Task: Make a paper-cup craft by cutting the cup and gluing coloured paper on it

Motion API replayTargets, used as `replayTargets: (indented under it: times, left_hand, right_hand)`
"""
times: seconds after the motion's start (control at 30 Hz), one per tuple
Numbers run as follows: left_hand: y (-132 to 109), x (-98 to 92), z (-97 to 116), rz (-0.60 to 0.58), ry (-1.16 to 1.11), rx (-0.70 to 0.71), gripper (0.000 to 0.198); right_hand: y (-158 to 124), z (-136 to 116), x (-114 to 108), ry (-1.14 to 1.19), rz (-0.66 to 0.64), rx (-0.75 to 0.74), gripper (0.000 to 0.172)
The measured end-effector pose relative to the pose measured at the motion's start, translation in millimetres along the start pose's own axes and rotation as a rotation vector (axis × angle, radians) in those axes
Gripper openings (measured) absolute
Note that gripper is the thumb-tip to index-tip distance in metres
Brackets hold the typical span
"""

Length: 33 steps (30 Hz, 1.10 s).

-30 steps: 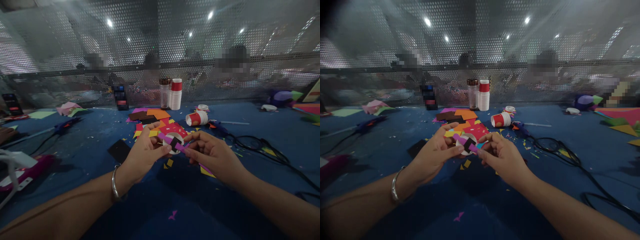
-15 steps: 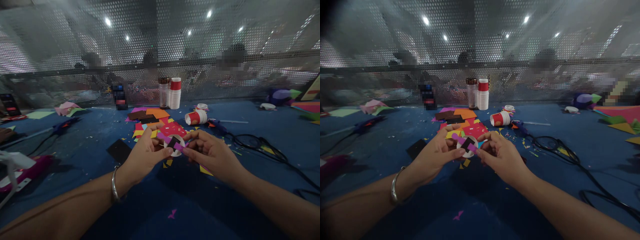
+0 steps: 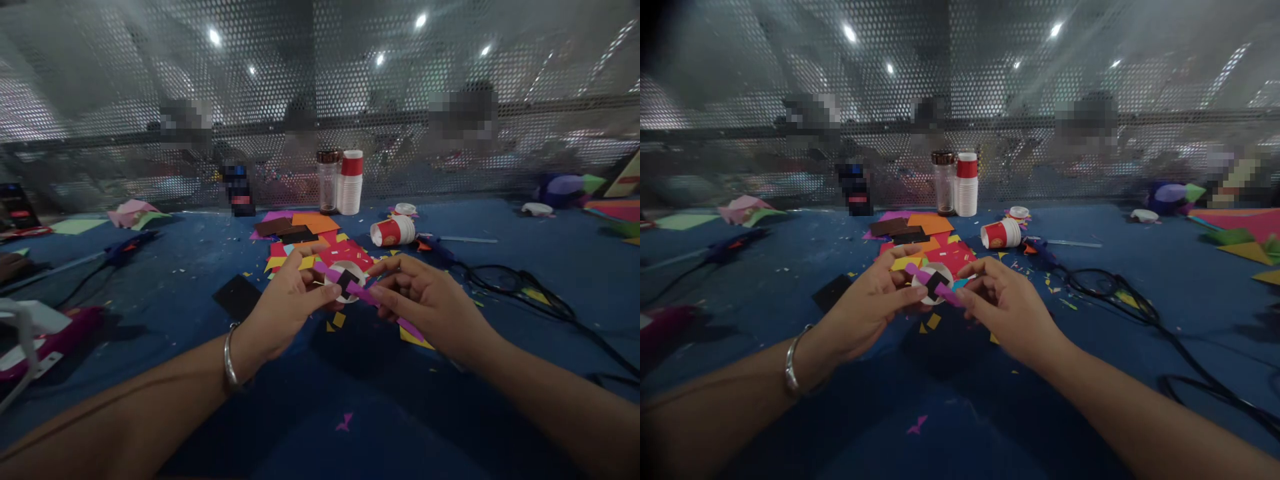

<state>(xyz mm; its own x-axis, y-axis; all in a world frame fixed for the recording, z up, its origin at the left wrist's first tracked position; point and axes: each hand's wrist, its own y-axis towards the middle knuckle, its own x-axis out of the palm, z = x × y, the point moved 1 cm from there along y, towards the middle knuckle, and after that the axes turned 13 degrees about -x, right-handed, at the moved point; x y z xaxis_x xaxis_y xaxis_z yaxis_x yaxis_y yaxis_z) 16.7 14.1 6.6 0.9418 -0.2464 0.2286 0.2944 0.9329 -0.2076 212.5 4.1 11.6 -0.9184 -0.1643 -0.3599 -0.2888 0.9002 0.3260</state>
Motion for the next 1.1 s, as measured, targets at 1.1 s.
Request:
replayTargets:
  times: [1.1]
  left_hand:
    - [19,-23.0,2,0.271,0.300,0.281,0.028]
  right_hand:
    - [-15,-6,7,-0.656,-0.555,-0.500,0.051]
